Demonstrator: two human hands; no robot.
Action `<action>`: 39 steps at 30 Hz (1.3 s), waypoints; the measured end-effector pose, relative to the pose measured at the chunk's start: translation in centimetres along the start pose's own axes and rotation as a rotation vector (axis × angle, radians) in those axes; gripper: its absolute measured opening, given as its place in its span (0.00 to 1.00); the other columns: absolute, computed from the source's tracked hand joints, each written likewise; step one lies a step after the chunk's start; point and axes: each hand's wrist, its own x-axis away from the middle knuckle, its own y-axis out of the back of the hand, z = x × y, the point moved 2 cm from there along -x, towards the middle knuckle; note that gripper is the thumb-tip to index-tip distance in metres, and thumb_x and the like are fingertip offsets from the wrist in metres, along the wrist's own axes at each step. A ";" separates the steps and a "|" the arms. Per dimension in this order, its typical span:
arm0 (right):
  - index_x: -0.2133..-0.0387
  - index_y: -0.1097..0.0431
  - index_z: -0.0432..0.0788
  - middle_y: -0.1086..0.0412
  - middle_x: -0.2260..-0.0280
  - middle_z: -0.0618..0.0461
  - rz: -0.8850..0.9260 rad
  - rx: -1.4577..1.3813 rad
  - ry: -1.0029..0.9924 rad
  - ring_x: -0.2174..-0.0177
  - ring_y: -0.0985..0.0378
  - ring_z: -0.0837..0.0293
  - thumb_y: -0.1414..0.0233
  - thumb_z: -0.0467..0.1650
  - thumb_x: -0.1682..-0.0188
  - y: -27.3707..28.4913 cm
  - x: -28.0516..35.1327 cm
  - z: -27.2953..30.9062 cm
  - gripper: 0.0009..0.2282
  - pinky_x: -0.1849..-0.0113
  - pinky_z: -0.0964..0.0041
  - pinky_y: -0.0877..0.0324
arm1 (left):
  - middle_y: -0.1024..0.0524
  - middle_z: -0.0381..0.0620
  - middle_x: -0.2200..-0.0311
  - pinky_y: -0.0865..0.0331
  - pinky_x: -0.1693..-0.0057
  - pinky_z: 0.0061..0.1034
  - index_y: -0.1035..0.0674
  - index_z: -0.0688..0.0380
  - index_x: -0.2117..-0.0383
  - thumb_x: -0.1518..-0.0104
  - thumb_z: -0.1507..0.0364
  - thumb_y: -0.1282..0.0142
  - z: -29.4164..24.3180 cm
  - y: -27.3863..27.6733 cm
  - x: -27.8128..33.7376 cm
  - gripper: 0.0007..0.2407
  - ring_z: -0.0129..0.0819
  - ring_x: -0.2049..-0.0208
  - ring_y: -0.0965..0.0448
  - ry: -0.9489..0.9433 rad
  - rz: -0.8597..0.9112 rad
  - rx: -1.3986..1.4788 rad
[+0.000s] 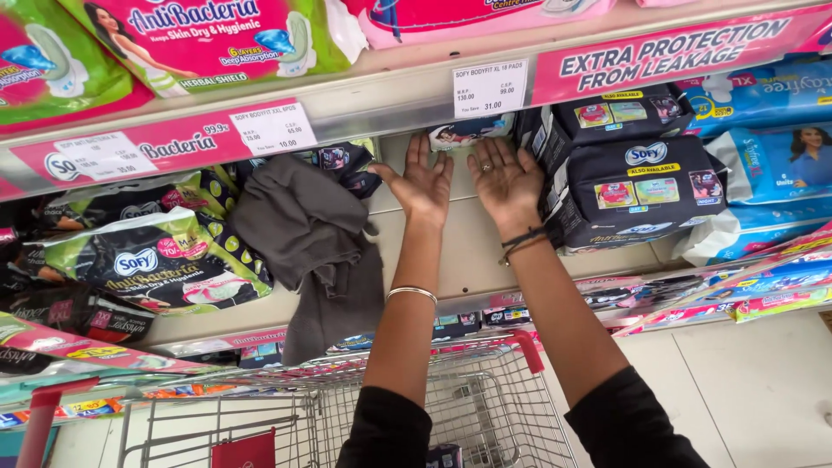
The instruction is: Cleaning and organizing packs of sanitary pads on a store shelf while using a cloth to wipe surfaces and the products.
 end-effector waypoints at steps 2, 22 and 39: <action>0.33 0.50 0.33 0.51 0.31 0.43 -0.009 0.031 0.001 0.31 0.53 0.50 0.64 0.40 0.44 -0.2 -1.0 0.0 0.29 0.35 0.46 0.59 | 0.57 0.48 0.26 0.72 0.27 0.47 0.47 0.62 0.30 0.49 0.32 0.83 0.2 -0.3 -0.3 0.49 0.59 0.27 0.69 -0.004 0.041 -0.052; 0.32 0.50 0.38 0.49 0.31 0.47 -0.079 0.310 0.025 0.32 0.50 0.52 0.63 0.44 0.46 -1.0 -6.1 -0.2 0.31 0.35 0.54 0.58 | 0.66 0.45 0.26 0.70 0.27 0.44 0.65 0.46 0.29 0.39 0.44 0.72 -0.2 -0.3 -6.5 0.37 0.47 0.26 0.65 0.024 0.173 -0.457; 0.42 0.40 0.33 0.39 0.44 0.34 -0.150 1.739 0.815 0.41 0.38 0.39 0.41 0.28 0.57 -1.1 -7.7 -0.7 0.28 0.39 0.55 0.44 | 0.29 0.68 0.45 0.37 0.40 0.46 0.28 0.64 0.44 0.35 0.69 0.55 0.6 1.0 -9.4 0.16 0.66 0.44 0.32 -0.645 0.013 -1.689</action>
